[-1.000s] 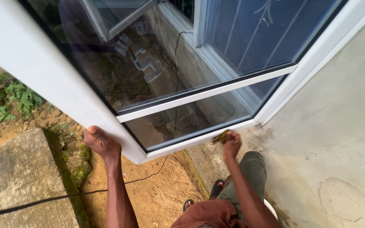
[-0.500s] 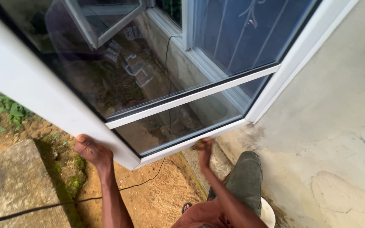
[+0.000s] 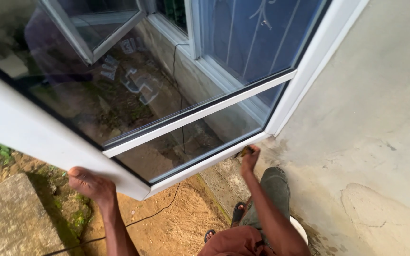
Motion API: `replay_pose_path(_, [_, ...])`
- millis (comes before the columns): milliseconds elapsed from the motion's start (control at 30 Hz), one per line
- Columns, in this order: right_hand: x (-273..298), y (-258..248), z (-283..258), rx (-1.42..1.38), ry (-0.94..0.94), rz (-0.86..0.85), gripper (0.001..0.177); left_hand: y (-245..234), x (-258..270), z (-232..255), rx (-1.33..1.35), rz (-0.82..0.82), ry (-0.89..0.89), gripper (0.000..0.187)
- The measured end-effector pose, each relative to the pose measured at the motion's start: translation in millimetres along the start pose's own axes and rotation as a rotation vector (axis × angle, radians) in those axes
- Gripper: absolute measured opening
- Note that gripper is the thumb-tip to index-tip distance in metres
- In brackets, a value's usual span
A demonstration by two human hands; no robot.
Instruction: Cleaning the glass and frame of an open window using a wet cloth.
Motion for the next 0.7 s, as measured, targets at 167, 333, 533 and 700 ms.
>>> replay_pose_path(167, [-100,-59,69,-0.124,0.053,0.132,0.029,-2,0,-46,0.021,0.023,0.046,0.059])
replay_pose_path(333, [-48,-46,36,-0.174,0.140,0.281,0.031,-6,1,-47,0.034,0.023,0.075,0.061])
replay_pose_path(533, [40,-6,-48,-0.148,0.089,0.000,0.029,-3,-5,-24,0.034,0.034,0.107,0.057])
replay_pose_path(700, [-11,-6,-81,0.101,0.110,0.007,0.012,1,-14,70,-0.121,-0.017,0.033,0.064])
Point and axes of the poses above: each hand's wrist, its own x-axis away from the middle knuckle, its own y-axis out of the palm, z = x × y, the point moved 5 cm from there along -x, towards the middle knuckle, and after that the axes turned 12 degrees about -z, right-handed, at the moved point
